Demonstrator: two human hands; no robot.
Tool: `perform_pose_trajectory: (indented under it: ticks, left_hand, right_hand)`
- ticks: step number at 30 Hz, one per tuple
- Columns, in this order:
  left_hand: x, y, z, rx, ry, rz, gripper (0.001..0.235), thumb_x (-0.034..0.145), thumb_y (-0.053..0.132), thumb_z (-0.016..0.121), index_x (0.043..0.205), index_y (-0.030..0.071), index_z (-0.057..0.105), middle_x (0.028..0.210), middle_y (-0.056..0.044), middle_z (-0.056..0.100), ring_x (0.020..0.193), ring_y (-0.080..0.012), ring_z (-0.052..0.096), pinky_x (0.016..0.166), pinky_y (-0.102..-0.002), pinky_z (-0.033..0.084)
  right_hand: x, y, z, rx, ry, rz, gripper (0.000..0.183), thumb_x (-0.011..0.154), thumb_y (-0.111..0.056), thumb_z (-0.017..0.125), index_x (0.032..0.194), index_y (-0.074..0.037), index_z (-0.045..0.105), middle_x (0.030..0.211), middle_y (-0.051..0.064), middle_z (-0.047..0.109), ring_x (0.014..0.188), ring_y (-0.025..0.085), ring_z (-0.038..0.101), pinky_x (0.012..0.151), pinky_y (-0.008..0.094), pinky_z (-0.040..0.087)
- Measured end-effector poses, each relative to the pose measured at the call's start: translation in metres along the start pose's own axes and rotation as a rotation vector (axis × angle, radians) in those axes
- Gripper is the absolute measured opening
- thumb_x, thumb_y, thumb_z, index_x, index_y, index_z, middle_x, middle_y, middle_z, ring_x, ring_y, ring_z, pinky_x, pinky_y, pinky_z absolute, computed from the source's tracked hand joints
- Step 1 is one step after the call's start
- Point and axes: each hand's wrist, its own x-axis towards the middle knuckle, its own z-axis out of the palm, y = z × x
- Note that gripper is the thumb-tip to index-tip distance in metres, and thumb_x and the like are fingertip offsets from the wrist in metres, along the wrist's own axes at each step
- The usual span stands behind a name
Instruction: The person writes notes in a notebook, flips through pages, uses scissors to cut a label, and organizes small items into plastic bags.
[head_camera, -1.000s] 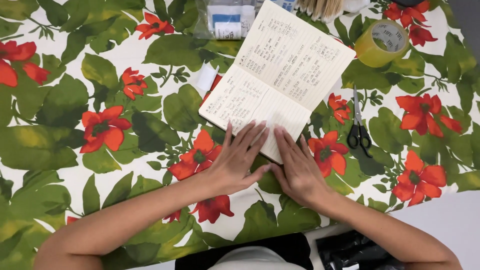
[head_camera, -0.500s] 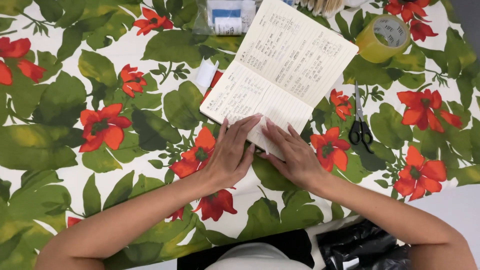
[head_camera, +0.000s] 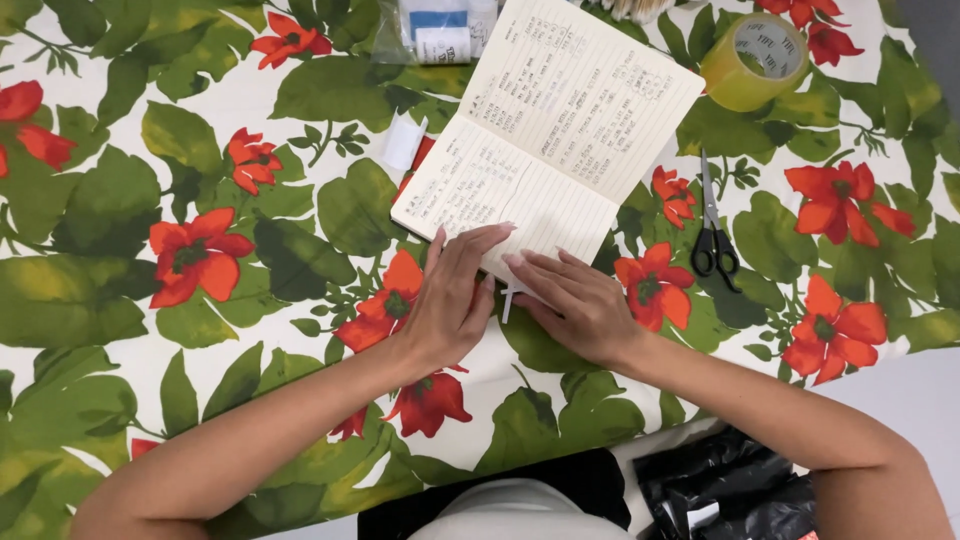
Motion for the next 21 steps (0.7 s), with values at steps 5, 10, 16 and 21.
perform_pose_trajectory:
  ticks: [5, 10, 16, 21]
  left_hand:
    - [0.0, 0.003, -0.003, -0.003, -0.002, 0.02, 0.051, 0.081, -0.003, 0.039, 0.131, 0.003, 0.041, 0.124, -0.017, 0.05, 0.116, -0.0375, 0.049, 0.099, -0.071, 0.015]
    - [-0.001, -0.004, -0.001, -0.023, 0.023, 0.019, 0.052, 0.08, -0.002, 0.037, 0.131, 0.006, 0.041, 0.125, -0.015, 0.05, 0.117, -0.0356, 0.049, 0.099, -0.071, 0.015]
    - [0.001, -0.004, -0.003, -0.14, 0.066, -0.005, 0.049, 0.081, -0.004, 0.032, 0.128, 0.004, 0.043, 0.12, -0.013, 0.052, 0.114, -0.0337, 0.05, 0.103, -0.062, 0.018]
    - [0.008, -0.008, -0.003, -0.138, 0.102, 0.011, 0.048, 0.081, -0.003, 0.031, 0.126, 0.006, 0.046, 0.118, -0.01, 0.054, 0.111, -0.0298, 0.052, 0.103, -0.053, 0.025]
  right_hand:
    - [0.014, -0.007, 0.0, 0.023, -0.039, -0.112, 0.026, 0.084, -0.008, 0.063, 0.11, -0.009, 0.067, 0.091, 0.007, 0.072, 0.091, 0.026, 0.068, 0.077, 0.039, 0.053]
    - [0.015, -0.004, 0.002, -0.035, 0.0, -0.22, 0.022, 0.086, -0.009, 0.059, 0.106, -0.008, 0.068, 0.087, 0.007, 0.072, 0.091, 0.025, 0.068, 0.081, 0.039, 0.052]
    - [0.015, -0.006, 0.007, 0.003, 0.044, -0.174, 0.019, 0.083, -0.008, 0.063, 0.101, -0.01, 0.071, 0.079, 0.005, 0.072, 0.083, 0.021, 0.07, 0.088, 0.037, 0.048]
    - [0.028, 0.008, -0.011, 0.203, 0.074, 0.012, 0.02, 0.074, -0.006, 0.074, 0.093, -0.01, 0.072, 0.074, 0.005, 0.072, 0.079, 0.022, 0.071, 0.091, 0.041, 0.045]
